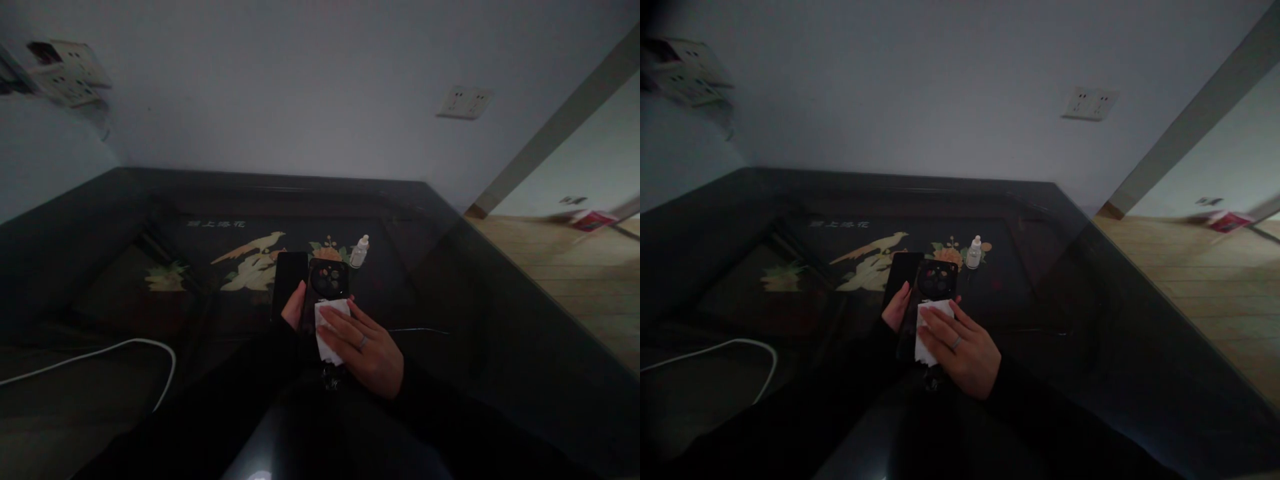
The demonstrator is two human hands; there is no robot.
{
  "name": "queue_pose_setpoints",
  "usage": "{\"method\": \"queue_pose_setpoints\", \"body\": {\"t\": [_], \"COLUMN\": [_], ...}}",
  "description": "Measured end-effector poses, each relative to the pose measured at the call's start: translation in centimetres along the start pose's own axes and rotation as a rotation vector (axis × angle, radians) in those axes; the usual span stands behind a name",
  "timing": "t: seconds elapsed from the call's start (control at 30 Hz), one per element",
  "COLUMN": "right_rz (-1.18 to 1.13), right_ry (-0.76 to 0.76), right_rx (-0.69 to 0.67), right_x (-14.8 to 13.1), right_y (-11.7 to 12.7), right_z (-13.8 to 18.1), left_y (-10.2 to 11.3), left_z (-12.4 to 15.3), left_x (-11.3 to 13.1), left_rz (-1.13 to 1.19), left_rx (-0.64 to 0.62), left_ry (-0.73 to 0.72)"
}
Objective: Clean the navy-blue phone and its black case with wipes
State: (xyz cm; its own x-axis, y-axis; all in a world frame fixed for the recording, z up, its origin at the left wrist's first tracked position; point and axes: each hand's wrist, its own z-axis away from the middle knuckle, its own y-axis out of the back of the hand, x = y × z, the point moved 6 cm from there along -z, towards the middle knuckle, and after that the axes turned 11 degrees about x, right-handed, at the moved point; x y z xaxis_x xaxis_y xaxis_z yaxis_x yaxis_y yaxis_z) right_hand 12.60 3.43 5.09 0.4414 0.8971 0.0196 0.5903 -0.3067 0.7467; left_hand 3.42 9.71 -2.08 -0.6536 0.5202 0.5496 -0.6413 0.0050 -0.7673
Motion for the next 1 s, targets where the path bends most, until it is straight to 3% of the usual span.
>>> {"method": "queue_pose_setpoints", "body": {"t": [0.2,0.37,0.63,0.8,1.0], "right_rz": [-0.082,-0.090,0.073,0.135,0.065], "right_ry": [0.044,-0.038,0.016,-0.051,0.034], "right_rx": [-0.101,-0.041,-0.221,-0.186,-0.204], "right_x": [-0.6,-0.3,-0.5,0.2,-1.1], "right_y": [-0.3,0.6,-2.0,-1.4,-1.8], "right_z": [0.4,0.3,0.9,0.9,0.4], "left_y": [-0.6,-1.3,0.2,0.8,0.8], "left_z": [0.6,1.4,-0.1,-0.1,0.2], "left_x": [-0.3,-0.5,-0.6,0.2,-0.2], "left_rz": [0.036,0.162,0.251,0.304,0.311], "left_rx": [-0.032,-0.037,-0.005,0.100,0.079], "left_ry": [0.035,0.071,0.119,-0.020,0.054]}}
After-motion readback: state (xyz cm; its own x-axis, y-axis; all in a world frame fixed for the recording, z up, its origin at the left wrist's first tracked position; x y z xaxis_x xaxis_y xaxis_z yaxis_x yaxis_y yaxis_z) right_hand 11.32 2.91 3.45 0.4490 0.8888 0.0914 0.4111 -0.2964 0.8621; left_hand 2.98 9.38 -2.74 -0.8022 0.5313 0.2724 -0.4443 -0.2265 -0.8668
